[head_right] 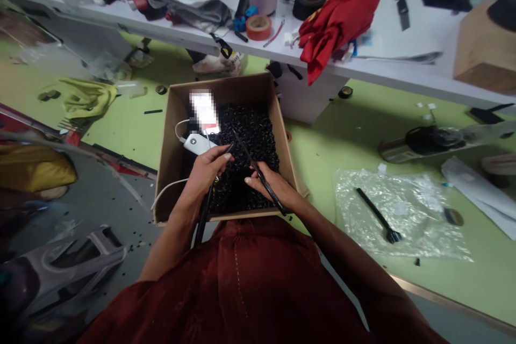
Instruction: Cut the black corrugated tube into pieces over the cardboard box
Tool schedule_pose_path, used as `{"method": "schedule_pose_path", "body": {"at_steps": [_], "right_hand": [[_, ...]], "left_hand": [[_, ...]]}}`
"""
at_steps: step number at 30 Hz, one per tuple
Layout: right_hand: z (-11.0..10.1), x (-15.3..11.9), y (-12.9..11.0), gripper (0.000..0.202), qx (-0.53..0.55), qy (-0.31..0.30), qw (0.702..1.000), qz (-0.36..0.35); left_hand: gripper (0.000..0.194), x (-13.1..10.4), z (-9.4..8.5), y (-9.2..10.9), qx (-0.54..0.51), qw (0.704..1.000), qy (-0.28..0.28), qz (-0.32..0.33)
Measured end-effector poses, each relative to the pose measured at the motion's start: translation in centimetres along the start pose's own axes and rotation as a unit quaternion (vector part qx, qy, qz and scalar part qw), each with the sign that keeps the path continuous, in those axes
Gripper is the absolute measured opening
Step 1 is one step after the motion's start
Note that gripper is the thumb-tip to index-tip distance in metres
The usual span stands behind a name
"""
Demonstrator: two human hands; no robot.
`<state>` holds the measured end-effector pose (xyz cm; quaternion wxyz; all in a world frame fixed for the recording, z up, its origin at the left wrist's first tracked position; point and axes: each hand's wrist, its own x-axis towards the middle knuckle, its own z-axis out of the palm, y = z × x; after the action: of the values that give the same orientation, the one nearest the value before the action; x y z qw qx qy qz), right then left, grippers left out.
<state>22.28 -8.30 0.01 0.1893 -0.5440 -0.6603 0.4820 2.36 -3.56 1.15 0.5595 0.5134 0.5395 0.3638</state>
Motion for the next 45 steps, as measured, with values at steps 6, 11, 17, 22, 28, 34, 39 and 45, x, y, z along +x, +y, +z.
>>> {"method": "schedule_pose_path", "body": {"at_steps": [6, 11, 17, 22, 28, 34, 39, 45], "right_hand": [[0.4, 0.2, -0.2, 0.051, -0.037, -0.001, 0.999, 0.016], [0.4, 0.6, -0.1, 0.048, -0.045, 0.001, 0.999, 0.012], [0.2, 1.0, 0.3, 0.049, -0.050, -0.007, 0.999, 0.006], [0.1, 0.9, 0.3, 0.047, -0.053, -0.019, 0.998, -0.001], [0.2, 0.8, 0.3, 0.047, -0.037, -0.025, 0.999, 0.012], [0.3, 0.9, 0.1, 0.046, -0.037, -0.011, 0.999, 0.012], [0.3, 1.0, -0.2, 0.033, -0.057, 0.011, 0.998, 0.023], [0.3, 0.9, -0.1, 0.015, -0.095, 0.034, 0.994, 0.034]], "left_hand": [[0.030, -0.1, 0.3, -0.1, 0.221, 0.968, 0.061, 0.101], [0.031, -0.2, 0.6, 0.1, 0.330, 0.936, 0.052, 0.107], [0.031, -0.4, 0.9, 0.5, 0.387, 0.916, 0.024, 0.098], [0.032, -0.4, 1.0, 0.2, 0.408, 0.905, 0.025, 0.119], [0.033, -0.4, 1.0, 0.1, 0.442, 0.887, 0.023, 0.134], [0.033, -0.4, 1.2, 0.1, 0.457, 0.878, 0.024, 0.138], [0.033, -0.3, 1.5, -0.2, 0.466, 0.874, 0.019, 0.138], [0.032, -0.2, 1.6, -0.2, 0.477, 0.872, 0.020, 0.111]]}}
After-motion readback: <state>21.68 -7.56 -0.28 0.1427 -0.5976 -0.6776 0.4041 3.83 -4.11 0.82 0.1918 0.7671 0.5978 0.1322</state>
